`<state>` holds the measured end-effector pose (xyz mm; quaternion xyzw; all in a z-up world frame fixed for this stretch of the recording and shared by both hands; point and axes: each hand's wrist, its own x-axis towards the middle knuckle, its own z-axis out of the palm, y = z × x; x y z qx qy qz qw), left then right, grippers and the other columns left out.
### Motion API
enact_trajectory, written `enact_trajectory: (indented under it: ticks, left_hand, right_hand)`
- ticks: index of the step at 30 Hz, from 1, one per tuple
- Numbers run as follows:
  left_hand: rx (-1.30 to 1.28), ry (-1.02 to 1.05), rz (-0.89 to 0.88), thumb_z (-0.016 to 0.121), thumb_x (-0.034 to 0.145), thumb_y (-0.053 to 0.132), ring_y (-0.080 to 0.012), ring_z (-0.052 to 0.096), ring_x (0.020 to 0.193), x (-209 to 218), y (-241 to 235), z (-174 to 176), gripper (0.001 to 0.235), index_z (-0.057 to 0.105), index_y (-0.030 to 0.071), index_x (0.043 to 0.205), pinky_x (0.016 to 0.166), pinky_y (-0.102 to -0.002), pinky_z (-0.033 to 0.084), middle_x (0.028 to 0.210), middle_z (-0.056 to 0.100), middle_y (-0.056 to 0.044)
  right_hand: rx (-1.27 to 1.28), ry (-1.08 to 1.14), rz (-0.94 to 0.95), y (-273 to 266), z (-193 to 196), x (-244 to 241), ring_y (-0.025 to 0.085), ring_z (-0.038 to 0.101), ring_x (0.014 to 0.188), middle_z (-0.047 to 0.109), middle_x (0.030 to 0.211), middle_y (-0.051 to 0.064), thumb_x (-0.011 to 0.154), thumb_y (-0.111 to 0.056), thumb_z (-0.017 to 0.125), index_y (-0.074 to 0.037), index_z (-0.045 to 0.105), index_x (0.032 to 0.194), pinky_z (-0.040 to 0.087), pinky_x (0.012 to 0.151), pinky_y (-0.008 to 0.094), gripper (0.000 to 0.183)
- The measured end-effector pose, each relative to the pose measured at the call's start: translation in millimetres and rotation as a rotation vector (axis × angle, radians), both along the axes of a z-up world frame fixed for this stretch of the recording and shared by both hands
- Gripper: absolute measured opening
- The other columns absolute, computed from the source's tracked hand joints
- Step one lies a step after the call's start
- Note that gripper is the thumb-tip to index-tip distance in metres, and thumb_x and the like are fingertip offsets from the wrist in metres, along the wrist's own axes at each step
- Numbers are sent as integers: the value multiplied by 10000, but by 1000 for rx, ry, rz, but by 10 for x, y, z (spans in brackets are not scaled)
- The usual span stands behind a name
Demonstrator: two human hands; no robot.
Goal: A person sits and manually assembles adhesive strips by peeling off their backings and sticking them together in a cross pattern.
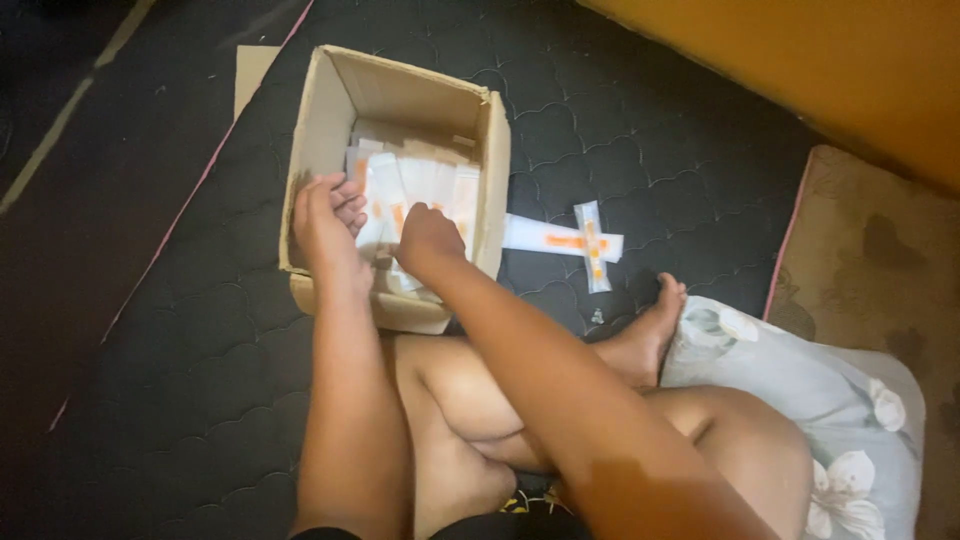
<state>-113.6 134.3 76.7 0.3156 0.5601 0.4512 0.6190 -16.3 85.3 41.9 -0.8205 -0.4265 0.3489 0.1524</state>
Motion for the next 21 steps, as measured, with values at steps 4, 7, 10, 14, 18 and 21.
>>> enact_trajectory:
  ticks: [4,7,10,14,18,21]
  left_hand:
    - [-10,28,-21,556,887,351,-86,669,729,-20,-4,23,228,672,201,1013,648,-204,524,840,687,21]
    - [0,49,-50,530,908,366,-95,670,782,-16,7,19,273,661,182,1062,701,-223,522,890,682,12]
    - [-19,15,-43,536,908,358,-82,665,733,-6,-2,37,242,661,188,1024,657,-205,526,850,685,21]
    - [-11,10,-58,521,936,370,-95,674,755,5,20,16,257,656,176,1039,675,-212,531,868,684,5]
    - [-12,14,-50,524,935,368,-86,662,742,14,-21,83,255,652,174,1038,670,-210,524,858,682,11]
    - [-4,8,-53,517,928,342,-93,664,742,8,-24,79,252,655,168,1046,675,-214,523,861,683,3]
  right_hand:
    - [-78,19,-30,100,-265,-126,521,700,1003,674,1036,262,754,-127,822,52,584,1153,573,781,672,498]
    - [-153,6,-82,123,-330,-92,507,686,1060,675,1114,258,759,-71,815,37,573,1214,560,817,692,527]
    - [-161,73,-72,42,-115,-53,531,647,1137,659,1145,305,886,32,661,106,555,1237,545,879,684,374]
    - [-167,18,-60,92,-328,70,499,684,1089,694,1065,280,870,39,656,84,608,1171,562,852,670,309]
    - [-182,2,-24,108,-422,135,477,702,1056,706,1042,262,866,14,651,46,618,1178,573,828,669,315]
    - [-209,56,-1,55,-9,128,510,651,1151,669,1151,325,945,36,515,86,500,1285,532,916,696,344]
